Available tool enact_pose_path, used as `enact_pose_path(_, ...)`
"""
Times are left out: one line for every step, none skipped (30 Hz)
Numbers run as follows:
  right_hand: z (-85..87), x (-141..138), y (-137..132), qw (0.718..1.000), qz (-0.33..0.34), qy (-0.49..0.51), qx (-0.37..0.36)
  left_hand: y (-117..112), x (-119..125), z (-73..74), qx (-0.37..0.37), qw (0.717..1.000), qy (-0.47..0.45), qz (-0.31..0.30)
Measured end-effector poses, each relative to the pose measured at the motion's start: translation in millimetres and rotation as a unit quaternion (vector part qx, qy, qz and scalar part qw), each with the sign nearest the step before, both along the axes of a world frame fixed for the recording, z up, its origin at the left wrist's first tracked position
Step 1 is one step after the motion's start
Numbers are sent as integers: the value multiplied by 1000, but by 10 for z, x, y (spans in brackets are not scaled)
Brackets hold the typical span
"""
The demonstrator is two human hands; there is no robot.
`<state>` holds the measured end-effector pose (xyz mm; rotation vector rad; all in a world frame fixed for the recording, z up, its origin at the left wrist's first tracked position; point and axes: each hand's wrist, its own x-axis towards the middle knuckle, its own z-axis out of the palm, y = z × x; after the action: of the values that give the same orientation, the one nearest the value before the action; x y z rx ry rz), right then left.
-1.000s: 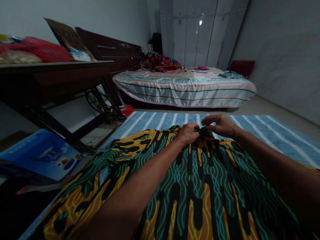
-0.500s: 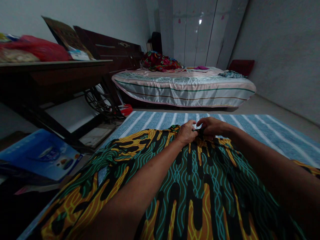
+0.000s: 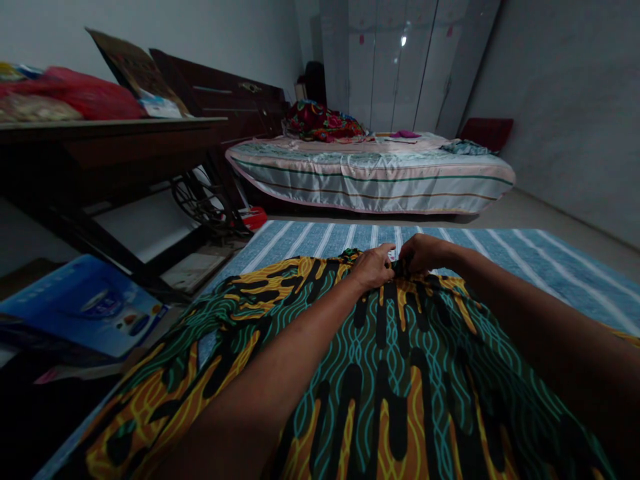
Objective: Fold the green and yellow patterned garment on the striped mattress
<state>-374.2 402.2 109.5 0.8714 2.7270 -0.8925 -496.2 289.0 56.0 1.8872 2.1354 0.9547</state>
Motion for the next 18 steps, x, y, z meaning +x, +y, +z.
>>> enact_pose_path(6, -3, -3, 1000, 5, -4, 10, -4, -9, -1, 0, 1000, 4, 2)
enact_pose_path(12, -7, -6, 1000, 8, -6, 21, -9, -16, -2, 0, 1000, 8, 4)
enact_pose_path(16, -12, -9, 999, 9, -8, 33, -16, -22, -4, 0, 1000, 11, 6)
enact_pose_path(18, -18, -12, 999, 7, -7, 46, -25, -26, -6, 0, 1000, 14, 9)
enact_pose_path(18, -24, -15, 998, 6, -7, 58, -36, -31, -8, 1, 1000, 18, 11)
enact_pose_path(17, -29, -18, 998, 4, -6, 68, -49, -35, -10, 2, 1000, 22, 14)
enact_pose_path(14, -33, -22, 997, 2, -7, 75, -63, -42, -12, 4, 1000, 26, 16)
enact_pose_path(10, -35, -27, 997, 0, -7, 80, -78, -51, -14, 6, 999, 29, 20)
enact_pose_path(4, -33, -33, 997, -1, -10, 80, -93, -63, -16, 10, 999, 33, 23)
enact_pose_path(-2, -29, -39, 997, -3, -15, 77, -107, -79, -18, 13, 999, 35, 27)
enact_pose_path(-8, -23, -47, 997, -6, -21, 72, -120, -98, -20, 17, 999, 37, 32)
enact_pose_path(-14, -16, -55, 997, -9, -27, 66, -131, -120, -23, 22, 998, 36, 37)
enact_pose_path(-19, -10, -64, 998, -11, -34, 59, -140, -144, -27, 27, 998, 34, 44)
enact_pose_path(-21, -8, -75, 998, -14, -40, 54, -148, -168, -30, 33, 998, 30, 51)
enact_pose_path(-20, -13, -88, 998, -16, -43, 52, -154, -191, -34, 39, 997, 24, 58)
enact_pose_path(-14, -25, -105, 997, -18, -44, 54, -159, -212, -37, 45, 997, 16, 65)
enact_pose_path(-4, -46, -127, 997, -19, -41, 59, -162, -231, -40, 51, 996, 8, 72)
enact_pose_path(10, -77, -154, 997, -19, -35, 69, -164, -249, -43, 57, 995, -1, 78)
